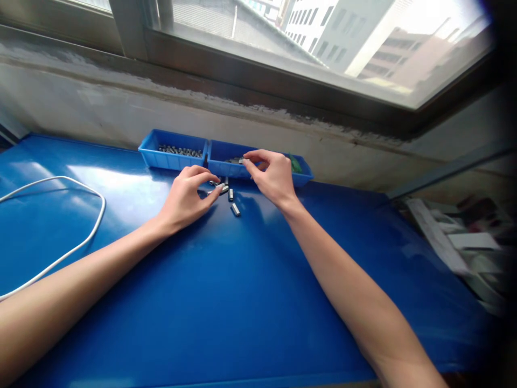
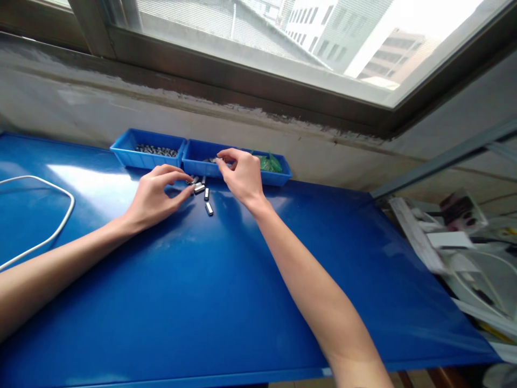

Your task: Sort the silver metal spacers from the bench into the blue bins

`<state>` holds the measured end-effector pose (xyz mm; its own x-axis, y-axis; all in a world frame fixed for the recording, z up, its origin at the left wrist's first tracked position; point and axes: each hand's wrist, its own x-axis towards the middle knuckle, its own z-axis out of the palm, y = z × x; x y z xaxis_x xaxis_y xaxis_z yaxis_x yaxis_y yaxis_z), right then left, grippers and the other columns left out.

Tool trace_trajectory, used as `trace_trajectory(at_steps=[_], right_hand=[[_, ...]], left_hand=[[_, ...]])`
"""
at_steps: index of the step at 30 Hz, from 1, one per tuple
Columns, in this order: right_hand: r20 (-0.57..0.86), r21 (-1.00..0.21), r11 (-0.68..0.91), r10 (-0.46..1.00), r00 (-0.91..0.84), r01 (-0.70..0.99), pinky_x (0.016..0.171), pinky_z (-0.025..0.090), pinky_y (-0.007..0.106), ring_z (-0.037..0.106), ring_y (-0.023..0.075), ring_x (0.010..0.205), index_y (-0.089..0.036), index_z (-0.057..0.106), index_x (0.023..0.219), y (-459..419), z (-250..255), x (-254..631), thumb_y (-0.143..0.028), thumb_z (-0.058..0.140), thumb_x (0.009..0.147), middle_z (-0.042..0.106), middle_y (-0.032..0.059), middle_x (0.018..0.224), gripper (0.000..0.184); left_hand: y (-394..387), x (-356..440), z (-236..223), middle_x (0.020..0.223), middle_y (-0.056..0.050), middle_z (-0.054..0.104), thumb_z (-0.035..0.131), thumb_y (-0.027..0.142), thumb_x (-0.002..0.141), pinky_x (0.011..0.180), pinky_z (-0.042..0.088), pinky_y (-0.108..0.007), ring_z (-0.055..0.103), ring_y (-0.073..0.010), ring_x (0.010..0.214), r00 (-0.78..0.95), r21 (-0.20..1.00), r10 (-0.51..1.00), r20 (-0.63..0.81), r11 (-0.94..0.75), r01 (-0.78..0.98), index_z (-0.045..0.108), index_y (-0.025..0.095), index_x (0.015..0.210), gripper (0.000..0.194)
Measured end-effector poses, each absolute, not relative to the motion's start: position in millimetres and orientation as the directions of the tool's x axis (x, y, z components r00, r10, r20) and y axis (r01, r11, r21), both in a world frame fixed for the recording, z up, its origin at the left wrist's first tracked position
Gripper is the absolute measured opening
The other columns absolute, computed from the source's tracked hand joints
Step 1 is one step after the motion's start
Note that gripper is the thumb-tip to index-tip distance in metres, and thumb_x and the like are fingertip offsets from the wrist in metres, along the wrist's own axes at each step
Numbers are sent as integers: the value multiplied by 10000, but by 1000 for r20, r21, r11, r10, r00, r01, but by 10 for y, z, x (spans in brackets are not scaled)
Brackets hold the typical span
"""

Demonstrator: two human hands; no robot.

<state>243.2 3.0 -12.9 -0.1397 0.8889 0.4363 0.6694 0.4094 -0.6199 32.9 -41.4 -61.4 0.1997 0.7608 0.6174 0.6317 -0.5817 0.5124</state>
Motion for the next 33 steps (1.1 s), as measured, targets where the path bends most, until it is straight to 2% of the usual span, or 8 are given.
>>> trace_trajectory(at_steps=[3,6,14,21,27,30,33], right_hand=[[489,-537,416,862,-132,733,766,539,324,677,188,686,-181,790,986,61,-141,2482,-266,655,863,791,67,950,202],[486,-520,418,862,-144,745,749,533,315,658,176,642,-185,800,967,69,-149,2494,-239,656,845,796,53,910,196],[488,-552,427,862,-138,716,751,531,306,652,165,641,-187,792,957,91,-172,2509,-266,660,853,796,56,930,185],[466,-609,429,874,-138,667,718,553,294,696,167,679,-183,781,956,113,-185,2530,-276,672,841,796,57,950,184],[478,-670,415,876,-70,616,695,566,298,696,159,629,-183,781,956,139,-173,2571,-255,659,840,791,51,931,183],[487,-688,418,872,-51,593,649,554,293,679,157,610,-183,775,962,132,-149,2569,-272,650,845,779,51,885,193],[438,-720,420,892,-108,552,618,544,274,687,168,654,-177,765,985,94,-124,2540,-298,655,848,760,52,826,214]], left_hand=[[-427,326,-649,1043,-88,705,686,382,894,888,515,-408,608,-253,969,308,401,755,580,-593,699,753,189,991,226],[-434,325,-673,1039,-93,700,680,358,901,862,512,-399,598,-258,960,378,339,748,545,-610,716,750,189,989,203],[-432,328,-670,996,-69,717,642,314,940,812,518,-359,652,-236,929,379,328,769,515,-585,742,725,210,995,144],[-414,321,-684,993,-69,733,601,285,967,837,543,-344,686,-226,928,343,414,804,486,-558,719,734,207,1013,161],[-416,326,-679,1056,-62,737,570,265,990,873,541,-325,698,-202,948,255,474,766,591,-585,658,708,215,1113,192],[-425,335,-633,998,-48,741,602,261,975,796,554,-286,705,-166,843,183,547,764,619,-586,597,704,209,1108,176],[-429,335,-594,931,-36,741,672,261,930,722,569,-255,698,-139,741,135,638,790,598,-572,515,700,193,1129,212]])
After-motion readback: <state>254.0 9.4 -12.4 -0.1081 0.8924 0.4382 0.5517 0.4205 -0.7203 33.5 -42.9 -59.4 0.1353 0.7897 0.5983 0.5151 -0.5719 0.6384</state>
